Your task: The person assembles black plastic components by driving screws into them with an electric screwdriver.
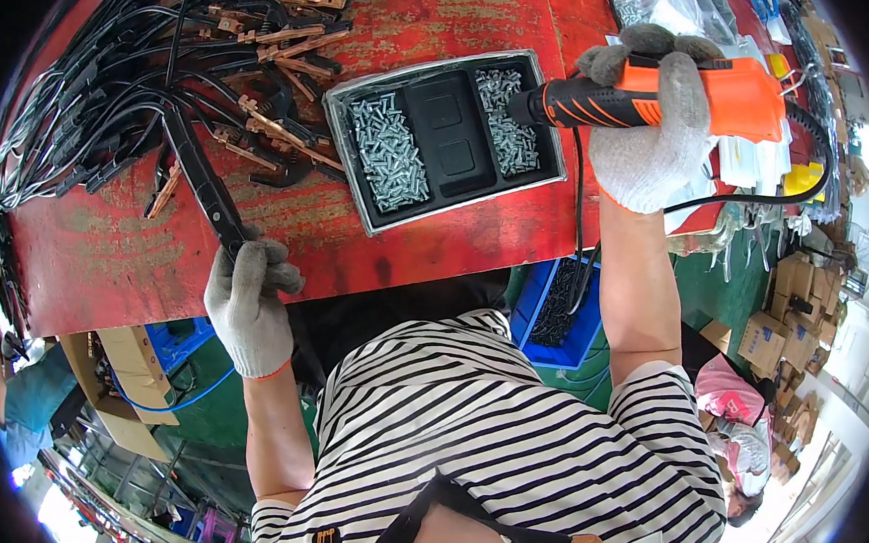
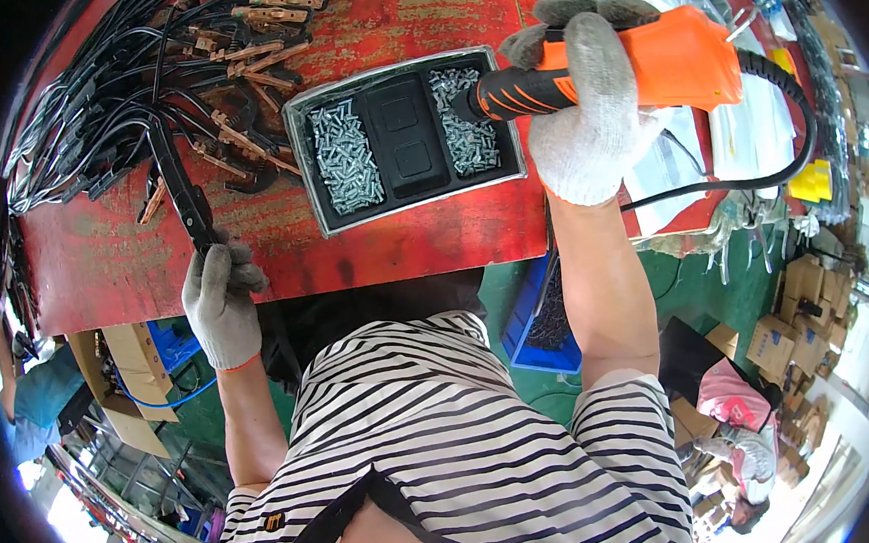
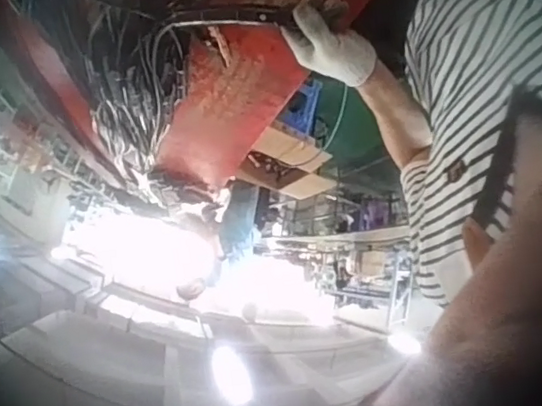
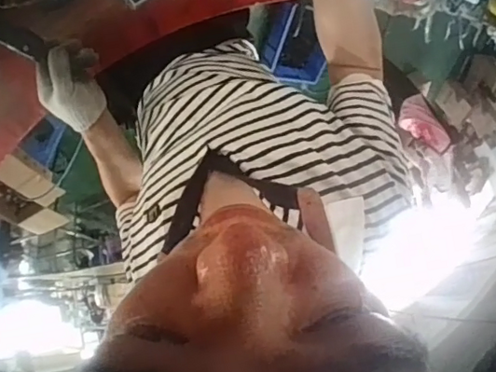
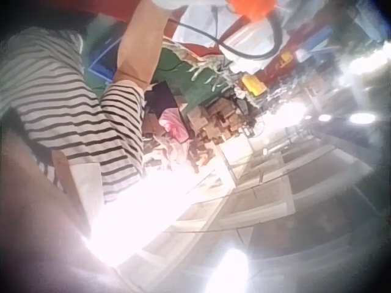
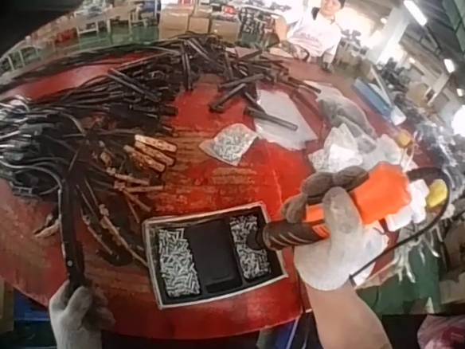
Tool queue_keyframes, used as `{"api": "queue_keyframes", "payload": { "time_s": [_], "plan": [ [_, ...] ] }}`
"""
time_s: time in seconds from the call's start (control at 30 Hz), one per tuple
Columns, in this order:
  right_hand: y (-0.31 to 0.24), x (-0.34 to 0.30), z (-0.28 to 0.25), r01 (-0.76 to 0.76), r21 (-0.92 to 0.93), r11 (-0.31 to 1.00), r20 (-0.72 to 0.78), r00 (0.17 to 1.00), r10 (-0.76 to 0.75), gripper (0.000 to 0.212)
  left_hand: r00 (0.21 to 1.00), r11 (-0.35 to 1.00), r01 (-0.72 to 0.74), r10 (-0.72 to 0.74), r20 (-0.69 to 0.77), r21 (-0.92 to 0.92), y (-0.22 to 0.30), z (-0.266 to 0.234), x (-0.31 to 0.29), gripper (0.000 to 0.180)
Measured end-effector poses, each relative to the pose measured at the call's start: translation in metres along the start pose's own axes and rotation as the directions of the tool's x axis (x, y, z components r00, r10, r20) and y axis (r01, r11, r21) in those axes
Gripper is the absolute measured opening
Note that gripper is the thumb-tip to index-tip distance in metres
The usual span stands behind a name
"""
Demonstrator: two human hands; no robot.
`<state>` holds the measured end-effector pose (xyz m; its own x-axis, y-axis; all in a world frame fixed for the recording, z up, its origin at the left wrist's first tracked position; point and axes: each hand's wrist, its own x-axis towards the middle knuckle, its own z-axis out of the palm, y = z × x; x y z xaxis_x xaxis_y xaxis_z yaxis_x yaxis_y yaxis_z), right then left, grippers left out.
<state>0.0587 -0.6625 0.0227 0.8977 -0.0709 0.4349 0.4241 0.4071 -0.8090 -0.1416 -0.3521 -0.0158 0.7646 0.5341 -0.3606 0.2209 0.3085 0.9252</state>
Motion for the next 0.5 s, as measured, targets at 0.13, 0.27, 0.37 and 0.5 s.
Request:
{"api": "queue_keyframes", "payload": {
  "time_s": [0.13, 0.27, 0.37, 0.5],
  "plan": [
    [0.0023, -0.0006, 0.0031, -0.041, 0.119, 0.992, -0.003, 0.999, 0.042, 0.021, 1.000, 1.000, -0.002, 0.002, -0.013, 0.008, 0.0018, 0.0009, 0.0001, 0.025],
    [0.0011, -0.0021, 0.0068, -0.035, 0.094, 0.995, 0.015, 0.999, 0.034, 0.020, 1.000, 1.000, -0.002, 0.002, -0.011, 0.013, 0.0020, 0.0014, 0.0002, 0.024],
    [-0.0030, -0.0024, 0.0077, -0.035, 0.089, 0.995, 0.024, 0.999, 0.033, 0.020, 1.000, 1.000, -0.003, 0.003, -0.009, 0.015, 0.0013, 0.0021, 0.0007, 0.024],
    [0.0009, 0.0011, 0.0101, 0.012, 0.135, 0.991, -0.005, 1.000, -0.011, 0.024, 1.000, 1.000, -0.005, 0.005, -0.004, 0.002, 0.0024, 0.0010, 0.0000, 0.024]
  ]
}}
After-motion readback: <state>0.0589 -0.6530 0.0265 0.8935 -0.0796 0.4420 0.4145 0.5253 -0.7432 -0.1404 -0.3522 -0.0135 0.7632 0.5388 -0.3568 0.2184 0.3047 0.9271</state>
